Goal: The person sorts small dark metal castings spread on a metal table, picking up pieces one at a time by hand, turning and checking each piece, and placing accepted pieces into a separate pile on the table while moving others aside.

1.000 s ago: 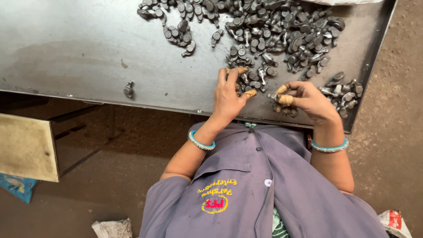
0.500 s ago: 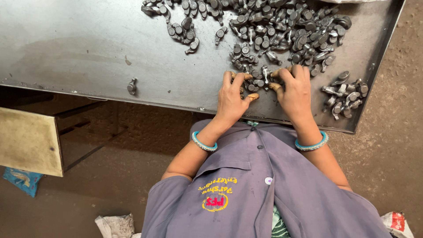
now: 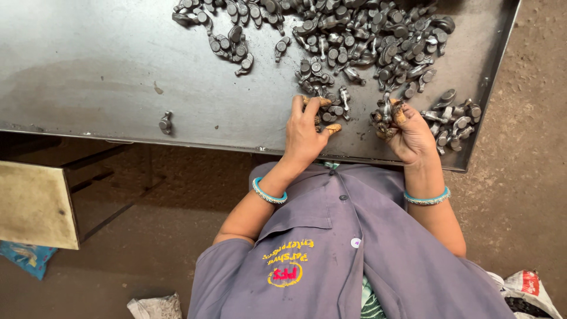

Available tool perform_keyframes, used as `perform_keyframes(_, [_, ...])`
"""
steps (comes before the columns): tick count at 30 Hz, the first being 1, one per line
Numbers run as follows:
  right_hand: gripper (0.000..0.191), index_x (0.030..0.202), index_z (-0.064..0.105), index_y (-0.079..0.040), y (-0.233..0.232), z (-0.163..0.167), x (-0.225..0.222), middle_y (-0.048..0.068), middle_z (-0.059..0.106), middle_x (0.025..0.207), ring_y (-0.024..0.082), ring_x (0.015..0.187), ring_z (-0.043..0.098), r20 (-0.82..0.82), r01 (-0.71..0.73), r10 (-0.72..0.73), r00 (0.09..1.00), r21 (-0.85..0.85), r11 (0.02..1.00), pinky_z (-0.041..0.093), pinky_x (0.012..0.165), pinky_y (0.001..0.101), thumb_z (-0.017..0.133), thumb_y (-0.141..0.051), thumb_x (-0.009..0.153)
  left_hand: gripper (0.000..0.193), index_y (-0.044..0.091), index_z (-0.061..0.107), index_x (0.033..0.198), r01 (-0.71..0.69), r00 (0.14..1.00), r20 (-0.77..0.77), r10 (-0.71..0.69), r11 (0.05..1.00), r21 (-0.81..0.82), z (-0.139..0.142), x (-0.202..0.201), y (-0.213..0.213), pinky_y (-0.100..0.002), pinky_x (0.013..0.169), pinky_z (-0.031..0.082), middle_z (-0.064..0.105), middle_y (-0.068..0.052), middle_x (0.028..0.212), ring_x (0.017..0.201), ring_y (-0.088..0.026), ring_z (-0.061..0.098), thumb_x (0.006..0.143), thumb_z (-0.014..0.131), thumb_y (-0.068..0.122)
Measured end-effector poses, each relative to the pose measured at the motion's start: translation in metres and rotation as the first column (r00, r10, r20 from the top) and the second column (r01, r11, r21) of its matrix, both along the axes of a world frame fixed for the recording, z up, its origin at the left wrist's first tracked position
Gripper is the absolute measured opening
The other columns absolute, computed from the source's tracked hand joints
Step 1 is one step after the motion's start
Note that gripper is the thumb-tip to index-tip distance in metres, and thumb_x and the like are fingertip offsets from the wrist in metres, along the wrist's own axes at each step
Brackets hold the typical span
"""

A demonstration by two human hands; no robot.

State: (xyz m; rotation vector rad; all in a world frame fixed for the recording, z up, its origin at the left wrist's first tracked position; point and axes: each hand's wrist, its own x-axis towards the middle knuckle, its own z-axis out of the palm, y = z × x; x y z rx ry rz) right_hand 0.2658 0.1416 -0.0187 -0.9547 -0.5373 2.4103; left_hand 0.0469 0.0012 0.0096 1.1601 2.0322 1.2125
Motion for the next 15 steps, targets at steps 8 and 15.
perform_keyframes(8, [0.03,0.117,0.065,0.003,0.012,0.017,-0.006,0.012,0.072,0.105,0.015,0.085,0.069,0.299,-0.37,0.277,0.913,0.319,0.873,0.052,0.067,0.0222,0.078,-0.01,0.093,0.054,0.007,0.063,0.118,-0.008,1.0,-0.026,0.008,1.0,-0.02,-0.003,-0.002,-0.001,-0.049,0.08,0.052,0.051,-0.017,0.114,0.099,-0.041,0.063,0.07,0.087,0.008])
perform_keyframes(15, [0.035,0.115,0.064,-0.008,0.044,0.06,-0.06,0.013,0.074,0.112,0.019,0.101,0.073,-0.016,0.021,-0.015,1.0,0.54,0.841,0.06,0.085,0.0277,0.084,0.0,0.087,0.056,0.008,0.061,0.119,-0.003,1.0,-0.031,0.002,1.0,-0.025,-0.005,0.002,-0.005,-0.05,0.081,0.052,0.05,-0.018,0.114,0.101,-0.042,0.062,0.069,0.085,0.005])
